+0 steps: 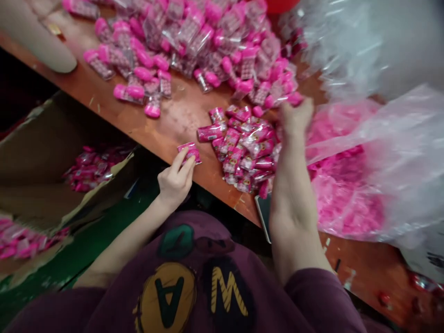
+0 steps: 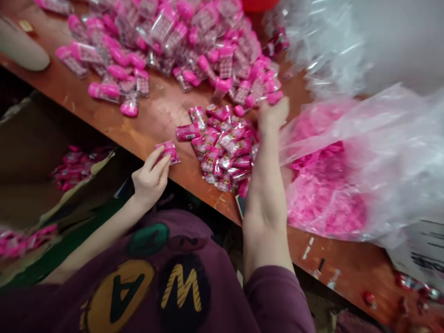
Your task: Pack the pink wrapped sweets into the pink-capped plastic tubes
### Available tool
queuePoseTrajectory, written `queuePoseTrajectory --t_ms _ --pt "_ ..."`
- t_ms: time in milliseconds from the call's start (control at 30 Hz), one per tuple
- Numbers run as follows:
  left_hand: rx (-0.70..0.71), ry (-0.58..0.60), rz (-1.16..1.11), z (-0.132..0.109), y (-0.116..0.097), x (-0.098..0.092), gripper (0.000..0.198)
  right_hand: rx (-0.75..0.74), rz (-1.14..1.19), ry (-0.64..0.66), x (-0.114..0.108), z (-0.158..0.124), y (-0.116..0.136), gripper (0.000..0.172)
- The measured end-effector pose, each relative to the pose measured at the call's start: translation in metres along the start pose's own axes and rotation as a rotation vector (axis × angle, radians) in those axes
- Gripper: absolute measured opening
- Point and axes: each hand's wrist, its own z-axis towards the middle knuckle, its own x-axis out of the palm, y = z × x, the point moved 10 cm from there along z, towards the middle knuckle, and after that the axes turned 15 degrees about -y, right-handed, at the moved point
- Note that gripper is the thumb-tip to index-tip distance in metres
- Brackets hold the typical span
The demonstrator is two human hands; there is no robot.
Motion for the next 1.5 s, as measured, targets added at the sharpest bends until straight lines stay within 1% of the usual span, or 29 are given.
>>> queuePoseTrajectory --t_ms 67,133,233,333,400,467,500,567,600,667,700,733,767,800,867,1000,1067,1100,1167,1200,1267,1333,1400,1433,1500 --pt "-0.047 -0.052 -0.079 0.003 0.005 -0.007 0.032 0.037 0.102 0.048 0.025 -0.028 0.014 0.04" --pt "-0.097 -0.087 -0.127 0.005 0.01 -0.013 0.029 0.077 0.215 0.076 0.045 -0.058 0.029 0.044" --pt "-0.153 -0.104 -0.186 0.005 0.014 -0.017 0.027 0.156 0.402 0.065 0.064 -0.1 0.047 0.045" --pt "-0.143 -0.085 -0.215 0.001 0.01 -0.019 0.027 0.236 0.54 0.055 0.084 -0.132 0.052 0.044" --pt "-0.12 -0.05 -0.232 -0.004 0.004 -0.019 0.028 0.263 0.584 0.035 0.095 -0.145 0.049 0.044" --pt "-0.143 -0.041 -0.272 -0.008 0.0 -0.022 0.035 0.245 0.57 -0.015 0.097 -0.15 0.043 0.044" --pt "-0.188 -0.054 -0.306 -0.01 0.001 -0.024 0.039 0.222 0.548 -0.036 0.096 -0.151 0.041 0.043" --pt "-0.347 -0.064 -0.417 -0.014 0.009 -0.025 0.042 0.157 0.496 -0.043 0.093 -0.153 0.038 0.04" --pt "-0.45 -0.029 -0.492 -0.017 0.014 -0.019 0.039 0.12 0.469 -0.037 0.091 -0.154 0.038 0.038" --pt "-0.633 0.106 -0.65 -0.024 0.019 -0.001 0.028 0.041 0.405 -0.038 0.087 -0.155 0.041 0.033" --pt "-0.695 0.171 -0.714 -0.027 0.02 0.007 0.026 -0.001 0.356 -0.054 0.085 -0.156 0.042 0.03" --pt "-0.736 0.207 -0.757 -0.028 0.021 0.013 0.026 -0.043 0.293 -0.075 0.084 -0.157 0.044 0.026" --pt "-0.758 0.209 -0.78 -0.028 0.023 0.016 0.027 -0.082 0.221 -0.096 0.086 -0.157 0.046 0.023" --pt "-0.771 0.181 -0.786 -0.026 0.028 0.016 0.028 -0.118 0.145 -0.111 0.089 -0.156 0.048 0.022" --pt "-0.794 0.079 -0.769 -0.024 0.039 0.012 0.03 -0.179 0.012 -0.112 0.103 -0.153 0.051 0.023" --pt "-0.86 -0.118 -0.707 -0.026 0.066 -0.006 0.029 -0.28 -0.116 -0.054 0.139 -0.138 0.056 0.027" --pt "-0.905 -0.191 -0.709 -0.028 0.076 -0.018 0.028 -0.312 -0.13 -0.067 0.145 -0.132 0.06 0.024" --pt "-0.926 -0.228 -0.73 -0.028 0.079 -0.024 0.03 -0.317 -0.113 -0.089 0.142 -0.13 0.062 0.023" --pt "-0.947 -0.305 -0.802 -0.027 0.08 -0.037 0.035 -0.287 -0.009 -0.124 0.131 -0.131 0.063 0.026" --pt "-0.943 -0.338 -0.846 -0.026 0.077 -0.042 0.037 -0.245 0.079 -0.119 0.125 -0.133 0.061 0.029" --pt "-0.916 -0.357 -0.924 -0.023 0.065 -0.047 0.041 -0.116 0.296 -0.049 0.118 -0.141 0.055 0.035" --pt "-0.889 -0.308 -0.98 -0.022 0.048 -0.041 0.042 0.043 0.505 0.069 0.12 -0.155 0.048 0.04" --pt "-0.88 -0.217 -1.022 -0.026 0.03 -0.028 0.042 0.182 0.658 0.162 0.123 -0.17 0.043 0.044" --pt "-0.879 -0.168 -1.038 -0.03 0.022 -0.02 0.041 0.236 0.712 0.186 0.124 -0.177 0.041 0.047" --pt "-0.876 -0.048 -1.054 -0.038 0.011 -0.005 0.038 0.306 0.784 0.18 0.122 -0.188 0.035 0.05"
